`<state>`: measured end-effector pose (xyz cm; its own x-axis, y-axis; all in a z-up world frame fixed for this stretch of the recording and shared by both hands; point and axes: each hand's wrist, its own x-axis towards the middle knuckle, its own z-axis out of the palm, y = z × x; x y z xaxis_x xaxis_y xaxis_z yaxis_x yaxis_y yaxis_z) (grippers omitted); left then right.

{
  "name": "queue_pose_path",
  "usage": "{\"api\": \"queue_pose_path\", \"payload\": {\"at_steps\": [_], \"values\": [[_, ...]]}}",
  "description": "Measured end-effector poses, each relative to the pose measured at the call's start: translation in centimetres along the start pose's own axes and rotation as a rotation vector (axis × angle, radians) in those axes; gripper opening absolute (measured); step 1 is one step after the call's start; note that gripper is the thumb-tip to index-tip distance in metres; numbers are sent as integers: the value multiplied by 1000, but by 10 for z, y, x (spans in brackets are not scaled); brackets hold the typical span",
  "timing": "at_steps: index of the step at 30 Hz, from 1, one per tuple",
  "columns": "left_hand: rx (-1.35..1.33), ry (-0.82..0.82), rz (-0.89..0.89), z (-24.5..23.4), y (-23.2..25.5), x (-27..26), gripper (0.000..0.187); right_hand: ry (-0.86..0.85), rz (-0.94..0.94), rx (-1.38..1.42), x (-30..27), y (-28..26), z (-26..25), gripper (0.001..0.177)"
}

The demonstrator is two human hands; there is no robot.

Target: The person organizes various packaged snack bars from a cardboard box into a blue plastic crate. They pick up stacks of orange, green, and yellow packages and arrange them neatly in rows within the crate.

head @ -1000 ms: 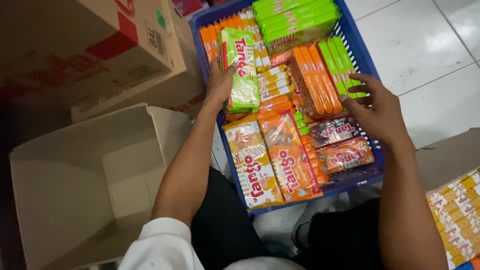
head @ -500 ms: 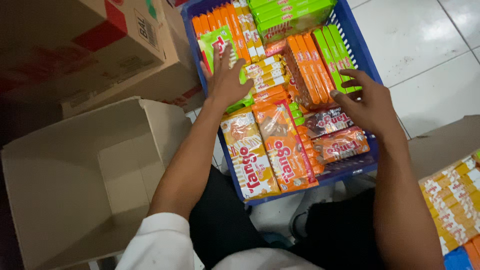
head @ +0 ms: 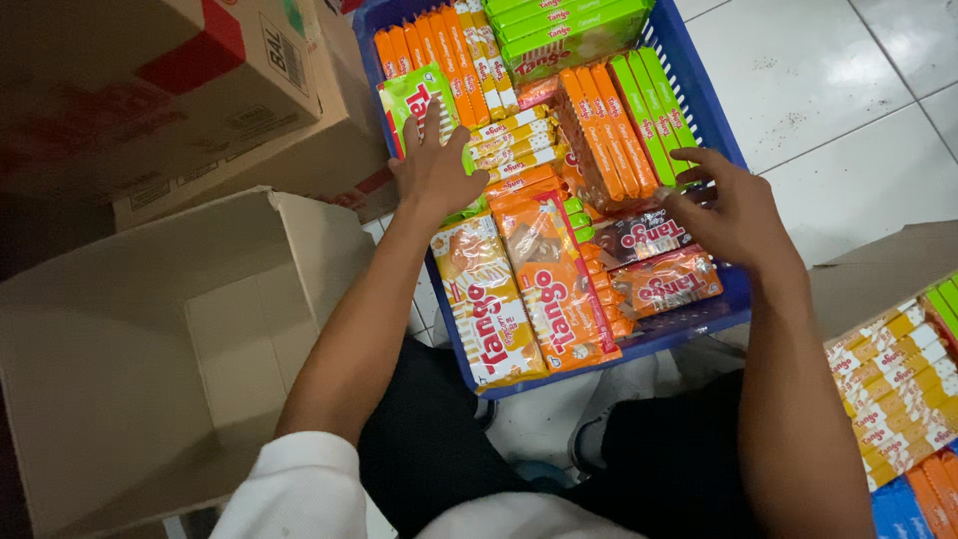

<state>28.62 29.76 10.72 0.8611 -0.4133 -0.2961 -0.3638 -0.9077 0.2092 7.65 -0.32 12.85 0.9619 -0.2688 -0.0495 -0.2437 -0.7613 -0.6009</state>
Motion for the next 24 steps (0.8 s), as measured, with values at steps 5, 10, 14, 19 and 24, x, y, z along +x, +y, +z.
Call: {"api": "queue_pose_path", "payload": {"at_steps": [5,10,14,19,24], "values": [[16,-137,-41,-6,4,-6,71,-18,17,4,-1,-2,-1,54],[38,-180,-66,-1,7,-10,74,-30,26,8,-2,-4,-3,56],[-52,-97,-116,-2,10,-20,83,-44,44,-7,-3,-3,-1,58],[-125,62,-248,27,-8,4,115,-14,3,-21,-7,-1,0,54],[-254,171,-178,21,-10,1,114,4,56,142,-14,-17,-2,52]]}}
